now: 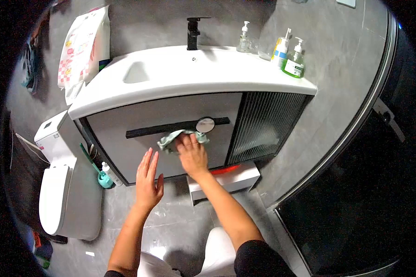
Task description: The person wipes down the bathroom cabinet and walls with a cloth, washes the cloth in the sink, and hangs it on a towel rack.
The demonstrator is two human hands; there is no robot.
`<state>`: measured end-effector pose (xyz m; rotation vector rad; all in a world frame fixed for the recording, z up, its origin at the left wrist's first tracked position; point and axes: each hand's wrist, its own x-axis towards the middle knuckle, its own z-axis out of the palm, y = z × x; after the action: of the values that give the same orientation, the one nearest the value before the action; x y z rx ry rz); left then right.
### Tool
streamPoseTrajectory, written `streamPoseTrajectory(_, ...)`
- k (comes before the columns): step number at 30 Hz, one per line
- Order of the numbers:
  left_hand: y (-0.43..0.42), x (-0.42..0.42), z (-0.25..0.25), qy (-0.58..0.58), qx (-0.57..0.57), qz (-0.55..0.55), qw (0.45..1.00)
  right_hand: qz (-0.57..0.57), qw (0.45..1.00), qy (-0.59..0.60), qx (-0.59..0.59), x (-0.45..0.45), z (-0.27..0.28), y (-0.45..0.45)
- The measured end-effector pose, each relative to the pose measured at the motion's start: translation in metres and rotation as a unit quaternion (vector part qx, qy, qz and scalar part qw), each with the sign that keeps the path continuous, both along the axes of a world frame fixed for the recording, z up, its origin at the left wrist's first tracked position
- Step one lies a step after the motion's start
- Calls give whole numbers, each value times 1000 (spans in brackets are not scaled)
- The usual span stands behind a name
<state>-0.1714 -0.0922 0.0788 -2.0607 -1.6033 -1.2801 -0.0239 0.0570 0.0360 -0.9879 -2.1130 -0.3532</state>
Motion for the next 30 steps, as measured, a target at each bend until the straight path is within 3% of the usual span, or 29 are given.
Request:
streamPoseTrajectory(2, 1, 3, -2, 6, 3, -1, 1000, -69, 997, -7, -44, 36, -1, 4)
streamPoseTrajectory(5, 2, 10, -7, 12, -4, -1, 1000, -85, 978, 190, 23, 78, -13, 20)
streamPoseTrajectory(8, 5, 22, -13, 11, -20, -12, 1000, -88, 977, 192, 3, 66, -8, 16)
streamPoseTrajectory(9, 4, 25, -14, 9, -26, -14, 1000, -84, 986, 141, 11, 57, -23, 20)
streamPoseTrajectory(11, 2, 32, -17, 14, -39, -14, 999, -10, 996, -8, -83, 44, -19, -11)
streamPoseTrajectory(14, 0, 31, -25, 19, -45, -6, 999, 82, 973, -123, -177, 74, -33, 19)
streamPoseTrajectory(15, 0, 28, -28, 20, -45, -2, 999, -7, 959, -147, -242, 82, -9, 18)
streamPoseTrajectory(17, -2, 24, -32, 15, -50, 11, 999, -121, 992, 16, 33, 104, -36, 41)
streamPoseTrajectory(19, -6, 23, -40, 15, -66, 14, 998, -89, 992, 86, 5, 94, -40, 33)
streamPoseTrajectory(21, -5, 26, -51, 14, -82, 7, 996, -109, 985, -78, -104, 86, -71, 22)
streamPoseTrajectory(23, -10, 29, -58, 13, -102, 3, 995, 5, 980, -185, -69, 94, -108, 19)
streamPoseTrajectory(25, -14, 28, -65, 19, -114, 2, 993, 69, 980, -180, -57, 114, -116, 23)
streamPoseTrajectory(26, -16, 25, -68, 30, -120, 15, 992, 78, 983, -167, 18, 122, -114, 39)
streamPoseTrajectory(27, -17, 23, -70, 26, -120, 23, 992, 39, 985, -152, -78, 124, -97, 42)
streamPoseTrajectory(29, -22, 16, -74, 17, -123, 42, 991, -111, 990, -91, 1, 110, -47, 31)
streamPoseTrajectory(30, -24, 14, -77, 7, -128, 50, 991, -79, 996, -34, 10, 97, -49, 34)
